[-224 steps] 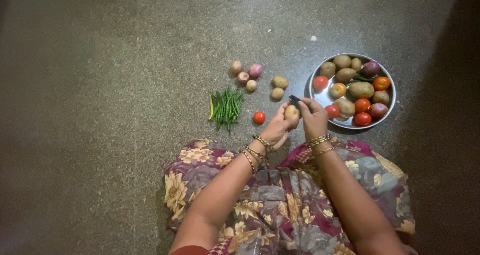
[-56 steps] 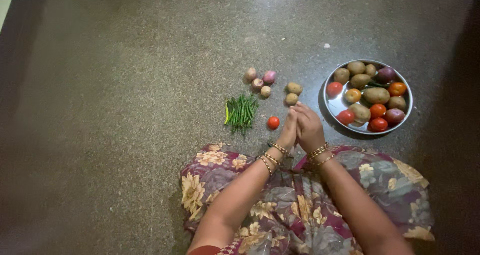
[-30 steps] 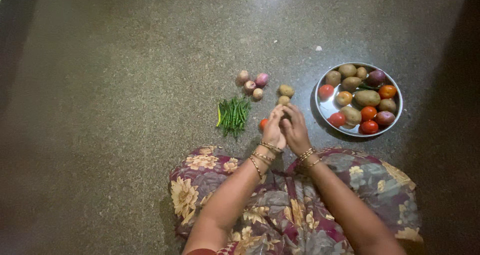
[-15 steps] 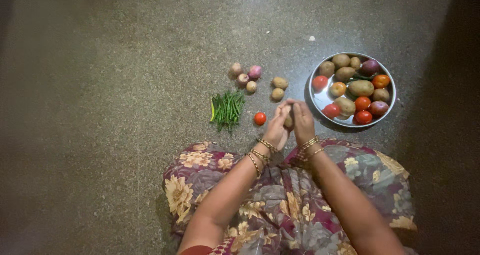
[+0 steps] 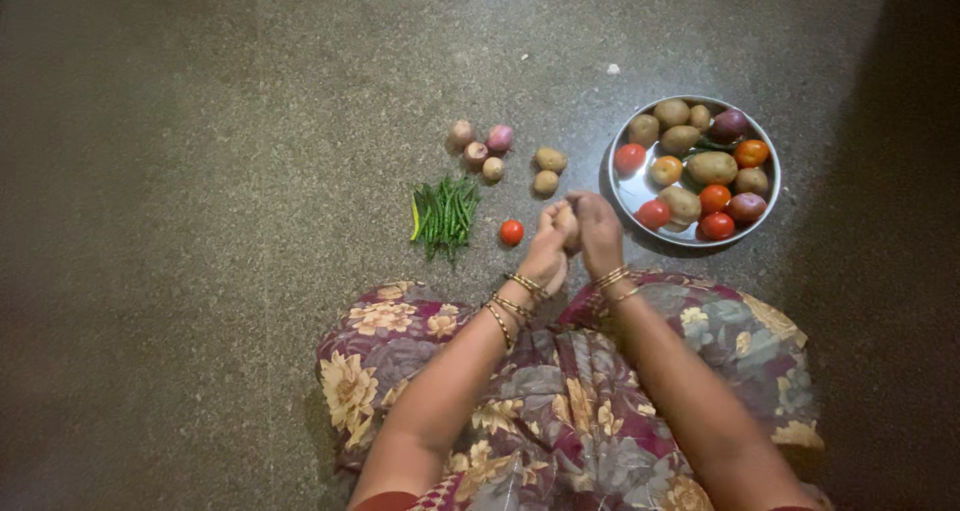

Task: The person sits on the floor and peels potatoes one by one using a small knife. Peeled potatoes are placed on a metal tray alongside tomatoes, onions, and green chilies.

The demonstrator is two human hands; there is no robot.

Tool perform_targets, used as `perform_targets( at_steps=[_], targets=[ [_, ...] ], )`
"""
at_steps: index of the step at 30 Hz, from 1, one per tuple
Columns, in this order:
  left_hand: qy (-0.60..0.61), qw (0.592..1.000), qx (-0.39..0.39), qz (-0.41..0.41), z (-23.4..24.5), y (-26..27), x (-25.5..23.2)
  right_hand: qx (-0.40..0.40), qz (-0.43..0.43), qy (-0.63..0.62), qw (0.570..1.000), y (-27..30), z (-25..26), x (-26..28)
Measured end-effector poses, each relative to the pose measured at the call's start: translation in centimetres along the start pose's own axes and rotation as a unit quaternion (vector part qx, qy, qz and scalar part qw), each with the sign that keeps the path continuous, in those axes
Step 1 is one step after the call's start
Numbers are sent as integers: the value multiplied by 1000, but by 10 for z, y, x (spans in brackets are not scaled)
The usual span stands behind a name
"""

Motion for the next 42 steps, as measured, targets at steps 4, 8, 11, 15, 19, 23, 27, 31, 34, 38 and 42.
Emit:
perform_targets(
  at_steps=[4, 8, 11, 15, 19, 23, 27, 31, 34, 38, 42],
  targets=[
    [26, 998, 14, -64, 2, 1, -29, 32, 141, 136, 980, 18, -18, 44],
    [11, 996, 11, -83, -9, 4, -48, 56, 208, 241, 946, 28, -24, 68],
    [-40, 997, 5, -70, -18, 6, -49, 47, 219, 250, 942, 27, -23, 70],
    [-108, 993, -14, -53, -22, 11, -39, 42, 188, 233, 953, 25, -17, 74],
    [-267, 962, -36, -34, -4, 7, -27, 53, 145, 187, 970, 18, -11, 76],
    [-261, 965, -13, -28, 1, 9, -10, 57, 100, 160, 980, 10, -2, 54],
    [-231, 972, 38, -26, -13, 13, -7, 114, -32, -109, 987, -6, 7, 6],
    [-152, 987, 56, 1, -26, 17, -15, 121, -153, -391, 899, -3, 5, -10],
    [-86, 996, 24, -4, -30, 18, -20, 63, -144, -361, 919, -2, 1, -2],
    [-10, 999, -38, -16, -27, 16, -36, 43, -71, -147, 986, 5, -13, 16],
    [43, 990, -62, -121, -12, 7, -53, 96, 123, 127, 980, 20, -29, 50]
  ],
)
Point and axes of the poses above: each hand's wrist, its own y-axis away from the middle knuckle, its own z-axis out of the back of the hand, x = y × z, the point moved 4 cm from there along -y, towards the middle knuckle, and after that the axes turned 11 degrees about x, right-handed, at the moved point
